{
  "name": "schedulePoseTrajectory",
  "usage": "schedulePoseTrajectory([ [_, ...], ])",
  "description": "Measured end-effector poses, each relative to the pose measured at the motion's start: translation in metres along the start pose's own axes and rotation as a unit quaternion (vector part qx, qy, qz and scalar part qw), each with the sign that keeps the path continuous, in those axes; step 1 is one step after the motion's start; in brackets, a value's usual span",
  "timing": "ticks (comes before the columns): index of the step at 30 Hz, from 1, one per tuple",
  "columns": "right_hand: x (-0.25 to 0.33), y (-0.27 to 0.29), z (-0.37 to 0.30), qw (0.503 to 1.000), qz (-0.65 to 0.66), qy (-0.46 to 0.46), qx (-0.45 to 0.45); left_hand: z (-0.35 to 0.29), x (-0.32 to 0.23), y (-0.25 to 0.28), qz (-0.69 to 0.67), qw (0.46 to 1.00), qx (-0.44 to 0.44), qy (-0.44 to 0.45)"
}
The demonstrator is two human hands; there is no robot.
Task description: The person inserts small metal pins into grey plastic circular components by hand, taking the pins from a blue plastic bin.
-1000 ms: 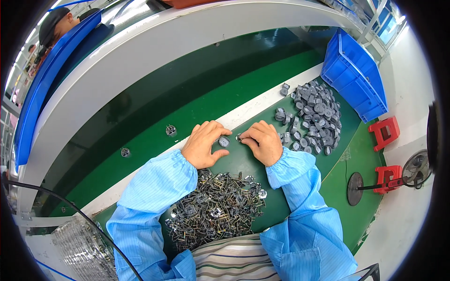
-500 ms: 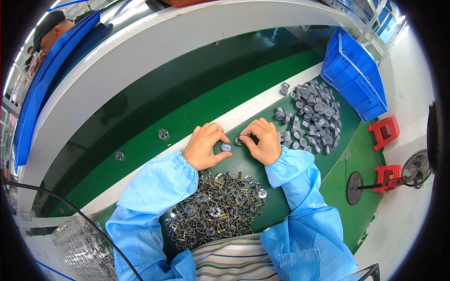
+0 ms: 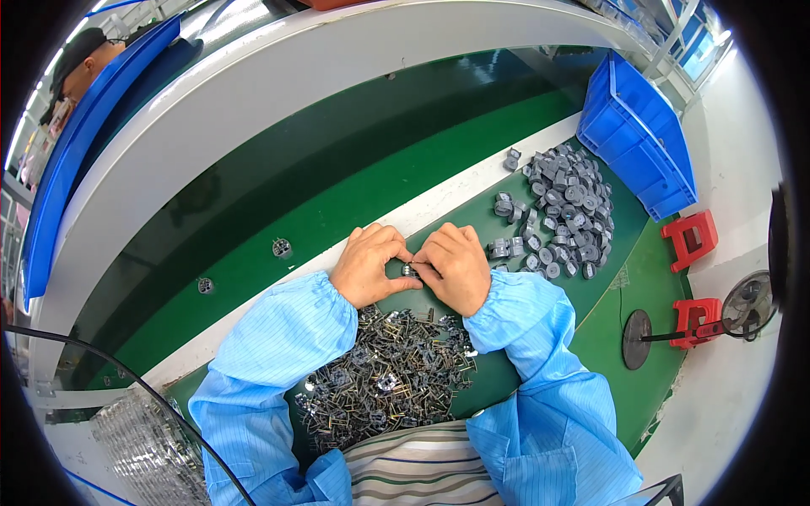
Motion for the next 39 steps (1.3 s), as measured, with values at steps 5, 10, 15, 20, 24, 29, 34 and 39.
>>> schedulePoseTrajectory([
  [5, 0.005, -0.006, -0.003, 0.997, -0.081, -0.001, -0.003, 0.002, -0.003, 0.000, 0.000, 1.000, -0.005, -0.001],
  [10, -0.009, 0.000, -0.005, 0.994, 0.059, -0.089, 0.033, 0.000, 0.000, 0.002, 0.011, 1.000, 0.000, 0.007],
  [15, -0.028, 0.051, 0.002, 0.961, -0.240, -0.076, -0.118, 0.006, 0.028, 0.011, -0.008, 0.995, -0.077, 0.055],
  [20, -0.083, 0.068, -0.026, 0.924, -0.295, -0.197, -0.143, 0.009, 0.081, 0.036, 0.074, 0.972, -0.090, 0.206],
  [24, -0.087, 0.060, -0.021, 0.975, -0.163, -0.119, -0.095, 0.005, 0.068, 0.044, 0.249, 0.935, -0.179, 0.178],
  [29, -0.031, 0.012, -0.006, 0.999, 0.009, 0.038, -0.020, 0.009, 0.019, 0.022, 0.031, 0.995, -0.095, 0.001],
  [34, -0.009, -0.005, -0.008, 0.997, 0.072, 0.020, 0.007, 0.003, 0.008, 0.003, -0.088, 0.995, 0.016, 0.042],
  [39, -0.031, 0.018, -0.011, 0.997, -0.048, -0.049, -0.027, 0.002, 0.008, 0.003, -0.100, 0.994, 0.003, 0.048],
])
Point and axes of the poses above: each hand's wrist, its own z-axis towards the middle knuckle, its own y-axis out of the back of the hand, x = y × z, the point moved 4 cm from there along z, towards the middle knuckle, and after that the axes turned 14 degrees about z, right-handed, at the moved point
